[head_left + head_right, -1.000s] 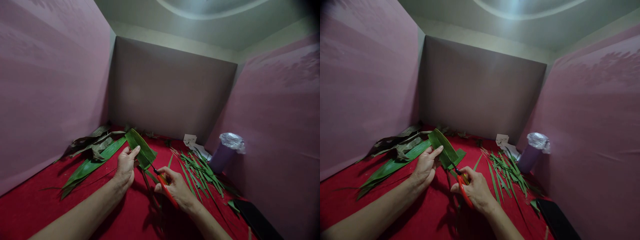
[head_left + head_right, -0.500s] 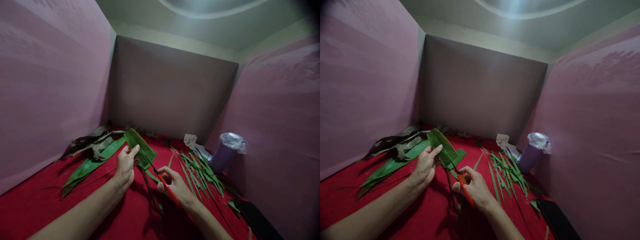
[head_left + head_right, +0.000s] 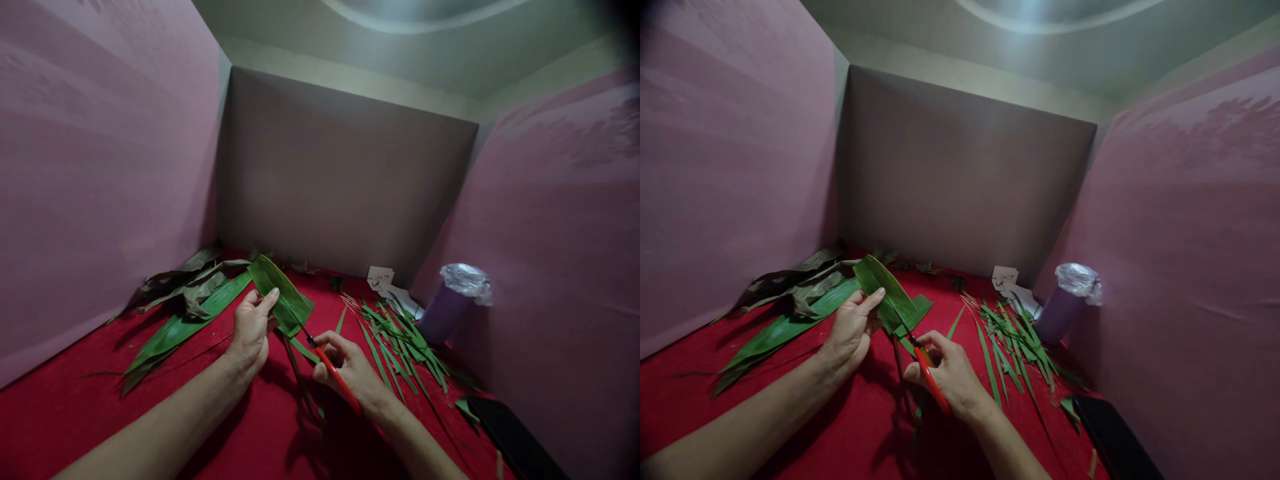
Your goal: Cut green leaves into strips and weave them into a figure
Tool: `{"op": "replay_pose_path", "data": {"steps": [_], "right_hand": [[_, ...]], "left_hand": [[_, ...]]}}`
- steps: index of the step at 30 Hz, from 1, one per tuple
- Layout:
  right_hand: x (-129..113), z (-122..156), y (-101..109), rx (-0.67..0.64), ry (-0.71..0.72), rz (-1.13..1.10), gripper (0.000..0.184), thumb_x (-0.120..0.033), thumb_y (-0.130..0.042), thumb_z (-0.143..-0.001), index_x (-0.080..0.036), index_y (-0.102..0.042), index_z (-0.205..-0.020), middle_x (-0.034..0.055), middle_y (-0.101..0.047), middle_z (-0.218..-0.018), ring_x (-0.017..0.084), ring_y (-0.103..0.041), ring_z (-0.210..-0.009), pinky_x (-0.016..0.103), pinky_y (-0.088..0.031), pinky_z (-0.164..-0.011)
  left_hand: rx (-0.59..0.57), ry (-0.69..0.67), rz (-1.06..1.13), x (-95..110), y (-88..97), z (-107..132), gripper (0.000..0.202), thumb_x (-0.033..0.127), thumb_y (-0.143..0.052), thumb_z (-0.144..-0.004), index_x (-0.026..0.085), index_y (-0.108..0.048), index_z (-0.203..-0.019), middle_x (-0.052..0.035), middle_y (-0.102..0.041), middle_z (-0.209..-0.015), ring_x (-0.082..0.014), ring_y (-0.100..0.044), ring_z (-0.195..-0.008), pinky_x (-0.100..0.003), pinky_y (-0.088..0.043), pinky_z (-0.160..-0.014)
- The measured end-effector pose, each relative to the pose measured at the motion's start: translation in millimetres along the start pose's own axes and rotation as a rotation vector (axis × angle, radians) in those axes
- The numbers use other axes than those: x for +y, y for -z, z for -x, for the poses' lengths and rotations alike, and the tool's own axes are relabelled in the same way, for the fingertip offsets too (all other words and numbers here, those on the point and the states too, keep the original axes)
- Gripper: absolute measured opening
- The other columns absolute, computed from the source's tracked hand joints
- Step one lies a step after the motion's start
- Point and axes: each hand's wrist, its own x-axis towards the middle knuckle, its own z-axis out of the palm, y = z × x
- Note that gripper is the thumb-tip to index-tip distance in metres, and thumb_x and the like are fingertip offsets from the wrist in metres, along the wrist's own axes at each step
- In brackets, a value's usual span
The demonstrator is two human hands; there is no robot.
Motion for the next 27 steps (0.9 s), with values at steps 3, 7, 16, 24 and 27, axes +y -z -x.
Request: {"op": "replay_pose_path", "data": {"steps": [3,7,16,24,27], "right_hand": [[-1.3,0.4,-0.3,0.011,0.006,-0.004,0.024,-0.031,-0.066,-0.070,-0.019,-0.055,-0.088,-0.0080,-0.040,-0.057,0.009,-0.030,-0.051,0.021,-0.024,-0.048],[-3.8,0.4,-0.6,0.008,-0.009,-0.030,0.027,-0.035,-0.067,-0.069,-0.019,-0.054,-0.087,-0.0070,-0.043,-0.058,0.009,-0.032,-0.051,0.020,-0.025,-0.048],[-6.1,-0.2,-0.7,0.027,-0.043,-0.075,0.024,-0.030,-0.070,-0.066,-0.017,-0.056,-0.081,-0.0070,-0.045,-0.055,0.007,-0.032,-0.050,0.020,-0.025,-0.046],[-8.1,-2.3,-2.3,0.052,-0.089,-0.172,0.026,-0.031,-0.071,-0.061,-0.016,-0.056,-0.077,-0.0071,-0.048,-0.052,0.007,-0.037,-0.047,0.020,-0.028,-0.045],[-8.5,-2.7,-1.9,0.075,-0.097,-0.164,0.024,-0.028,-0.071,-0.060,-0.017,-0.056,-0.075,-0.0077,-0.047,-0.051,0.007,-0.036,-0.046,0.020,-0.027,-0.045]], "left_hand": [[-0.019,0.002,-0.003,0.1,-1.4,2.4,0.028,0.025,-0.076,-0.057,0.015,-0.062,-0.079,0.0019,-0.067,-0.066,-0.0103,-0.059,-0.052,-0.021,-0.050,-0.049],[-0.024,0.004,-0.003,1.0,-2.2,3.8,0.028,0.024,-0.075,-0.057,0.016,-0.062,-0.080,0.0022,-0.068,-0.067,-0.0111,-0.061,-0.054,-0.022,-0.051,-0.051],[-0.038,0.013,-0.007,-0.4,-2.1,2.1,0.024,0.023,-0.074,-0.059,0.016,-0.061,-0.078,0.0020,-0.068,-0.069,-0.0113,-0.061,-0.057,-0.022,-0.051,-0.053],[-0.082,0.044,-0.045,1.3,-2.6,4.4,0.028,0.022,-0.074,-0.056,0.015,-0.059,-0.079,0.0006,-0.066,-0.068,-0.0137,-0.061,-0.058,-0.026,-0.050,-0.054],[-0.098,0.066,-0.083,2.7,-2.7,5.9,0.024,0.015,-0.071,-0.054,0.014,-0.059,-0.074,0.0025,-0.062,-0.062,-0.0129,-0.059,-0.056,-0.025,-0.049,-0.053]]}}
